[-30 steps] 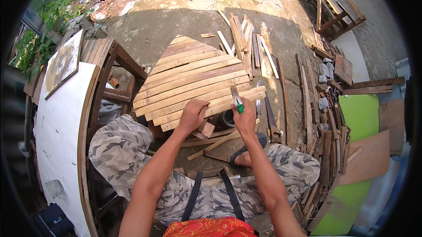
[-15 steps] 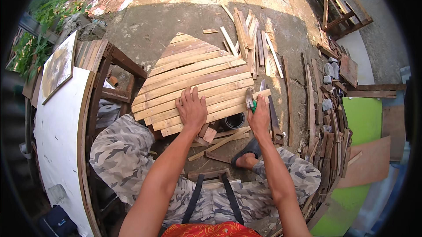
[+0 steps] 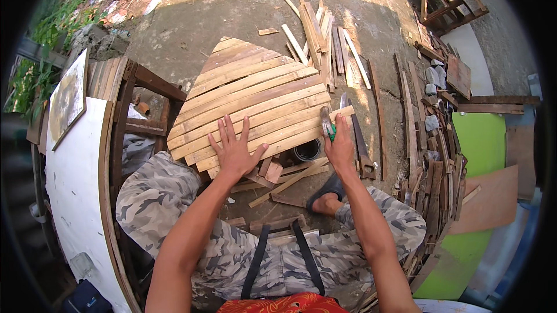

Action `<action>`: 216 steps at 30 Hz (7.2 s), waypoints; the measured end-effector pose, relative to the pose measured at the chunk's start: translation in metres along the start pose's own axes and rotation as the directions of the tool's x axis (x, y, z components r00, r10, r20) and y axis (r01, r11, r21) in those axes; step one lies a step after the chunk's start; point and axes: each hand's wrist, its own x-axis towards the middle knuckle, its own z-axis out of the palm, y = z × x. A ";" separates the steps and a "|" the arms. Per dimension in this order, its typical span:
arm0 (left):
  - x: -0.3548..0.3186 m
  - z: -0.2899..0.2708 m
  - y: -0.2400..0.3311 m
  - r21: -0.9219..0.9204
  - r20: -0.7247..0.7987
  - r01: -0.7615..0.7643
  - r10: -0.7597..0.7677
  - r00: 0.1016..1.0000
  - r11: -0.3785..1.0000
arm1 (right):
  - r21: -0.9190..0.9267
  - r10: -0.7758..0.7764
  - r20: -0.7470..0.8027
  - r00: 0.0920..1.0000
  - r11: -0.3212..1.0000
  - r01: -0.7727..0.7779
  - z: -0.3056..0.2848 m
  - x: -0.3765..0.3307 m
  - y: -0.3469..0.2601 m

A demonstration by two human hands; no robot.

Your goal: The person sits on the ground and assembles thin wooden planks into a flat panel. They use a hammer to tap the planks together and a metal ruler to align them. The person repeatedly adjusts the planks and hammers them to form a cohesive structure.

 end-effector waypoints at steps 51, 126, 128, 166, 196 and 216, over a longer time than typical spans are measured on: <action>0.007 -0.012 -0.004 -0.004 0.262 0.087 -0.083 0.962 0.996 | 0.894 0.599 0.391 0.699 -0.427 -0.134 0.058 0.038 0.089; -0.028 0.019 -0.029 -0.964 -0.236 -0.027 -0.803 0.546 0.265 | 0.626 0.532 0.582 0.615 0.191 -0.756 -0.004 -0.109 -0.053; -0.062 0.042 0.026 -1.000 0.020 0.015 -0.713 0.701 -0.012 | 0.590 0.520 0.600 0.608 0.225 -0.776 -0.006 -0.115 -0.061; -0.074 0.090 0.008 -0.971 0.217 0.220 0.042 0.975 -0.094 | 0.495 -0.266 0.332 0.905 0.866 0.073 -0.017 -0.012 -0.199; -0.055 0.125 -0.008 -0.957 0.278 0.244 0.256 0.926 0.158 | 0.401 -0.373 0.320 0.871 0.886 0.233 0.022 -0.024 -0.219; -0.064 0.097 -0.003 -0.963 0.261 0.268 0.158 0.952 -0.028 | 0.350 -0.511 0.356 0.783 0.849 0.395 0.032 0.002 -0.203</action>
